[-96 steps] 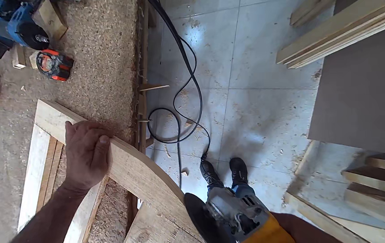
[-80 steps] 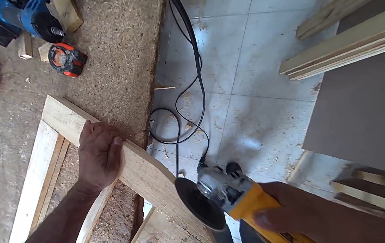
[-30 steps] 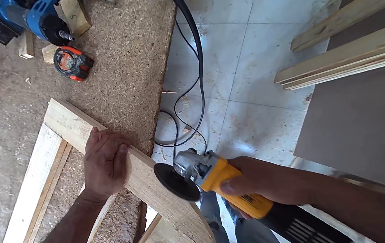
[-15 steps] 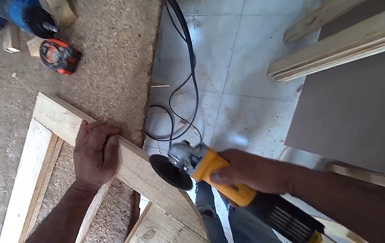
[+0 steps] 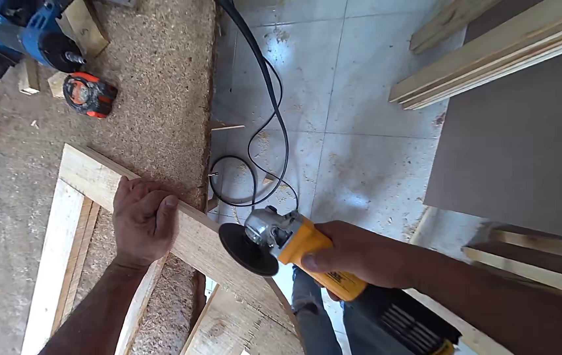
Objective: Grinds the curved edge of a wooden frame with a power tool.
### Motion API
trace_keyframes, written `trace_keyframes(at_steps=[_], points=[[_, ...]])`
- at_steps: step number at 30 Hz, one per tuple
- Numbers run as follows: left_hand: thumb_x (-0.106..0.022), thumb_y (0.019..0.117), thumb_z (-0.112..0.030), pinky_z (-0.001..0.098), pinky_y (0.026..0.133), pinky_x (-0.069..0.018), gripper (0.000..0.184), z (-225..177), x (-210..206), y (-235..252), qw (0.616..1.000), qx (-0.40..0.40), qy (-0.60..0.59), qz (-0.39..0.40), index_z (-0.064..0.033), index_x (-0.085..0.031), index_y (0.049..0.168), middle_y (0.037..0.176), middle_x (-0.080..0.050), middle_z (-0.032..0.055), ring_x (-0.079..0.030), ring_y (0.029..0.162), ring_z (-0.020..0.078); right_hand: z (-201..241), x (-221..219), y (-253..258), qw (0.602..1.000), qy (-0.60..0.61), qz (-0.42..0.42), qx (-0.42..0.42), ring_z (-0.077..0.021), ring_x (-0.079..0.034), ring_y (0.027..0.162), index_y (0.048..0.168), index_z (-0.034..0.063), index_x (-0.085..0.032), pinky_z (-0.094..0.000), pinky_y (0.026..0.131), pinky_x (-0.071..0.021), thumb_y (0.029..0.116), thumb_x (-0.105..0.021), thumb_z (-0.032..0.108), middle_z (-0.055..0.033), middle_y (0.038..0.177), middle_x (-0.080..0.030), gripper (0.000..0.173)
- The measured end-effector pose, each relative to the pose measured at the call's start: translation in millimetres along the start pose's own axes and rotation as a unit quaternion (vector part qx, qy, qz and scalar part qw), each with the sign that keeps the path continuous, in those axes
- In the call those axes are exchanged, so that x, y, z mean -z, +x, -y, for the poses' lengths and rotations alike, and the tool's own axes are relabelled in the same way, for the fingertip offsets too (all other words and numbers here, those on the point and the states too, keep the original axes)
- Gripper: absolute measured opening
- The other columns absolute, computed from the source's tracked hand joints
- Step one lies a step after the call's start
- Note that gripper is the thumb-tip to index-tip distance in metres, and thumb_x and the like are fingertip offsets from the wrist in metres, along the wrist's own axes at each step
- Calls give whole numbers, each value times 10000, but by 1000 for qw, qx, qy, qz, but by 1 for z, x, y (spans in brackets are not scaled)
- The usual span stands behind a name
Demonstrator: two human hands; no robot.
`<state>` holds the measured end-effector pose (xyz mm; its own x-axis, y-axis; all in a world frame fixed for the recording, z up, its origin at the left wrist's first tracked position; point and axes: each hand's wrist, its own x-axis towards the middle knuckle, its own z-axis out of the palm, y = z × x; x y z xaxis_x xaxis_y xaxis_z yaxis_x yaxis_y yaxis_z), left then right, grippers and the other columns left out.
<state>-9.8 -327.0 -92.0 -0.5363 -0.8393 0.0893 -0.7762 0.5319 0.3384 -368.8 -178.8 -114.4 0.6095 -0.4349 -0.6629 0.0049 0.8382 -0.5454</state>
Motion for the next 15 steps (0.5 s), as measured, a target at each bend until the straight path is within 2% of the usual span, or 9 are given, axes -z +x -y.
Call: trace_keyframes(at_steps=[4,6,8,10,15], points=[[-459,1042,-423,561,1227,-267,466,2,0,0,1000,2,0,-3,-120,-775,882,1061,-745,71,-636,1203,246,-28,-4,-30,999,17,-34,-29,-227,-730,681,1120,143,-622,-418,600,-638,817,-717,594,-72,848,-715,552],[-470,1042,-424,559,1224,-266,462,1,-1,-1,1000,4,-5,-3,-118,-777,881,1055,-744,71,-635,1195,247,-24,-6,-28,999,17,-35,-27,-216,-733,693,1115,143,-625,-408,618,-641,837,-705,600,-63,852,-718,541],[-468,1039,-428,559,1226,-268,465,0,-1,0,1000,4,-5,-6,-122,-776,873,1056,-746,64,-638,1194,244,0,-6,-9,1000,5,-28,-14,-204,-726,711,1122,120,-632,-397,658,-640,895,-668,519,-68,855,-709,460],[-463,1040,-431,566,1231,-260,468,0,-1,-1,1000,6,-2,-7,-126,-777,876,1060,-747,58,-636,1203,244,18,-5,6,1000,3,-5,-3,-197,-718,702,1118,112,-634,-366,661,-633,917,-659,495,-87,850,-704,434],[-454,1045,-427,570,1224,-266,465,1,-1,0,1000,3,-10,-3,-132,-780,894,1053,-742,53,-638,1184,237,-4,6,-18,999,4,-5,-49,-227,-724,657,1083,126,-622,-398,598,-634,850,-688,587,-98,811,-704,522]])
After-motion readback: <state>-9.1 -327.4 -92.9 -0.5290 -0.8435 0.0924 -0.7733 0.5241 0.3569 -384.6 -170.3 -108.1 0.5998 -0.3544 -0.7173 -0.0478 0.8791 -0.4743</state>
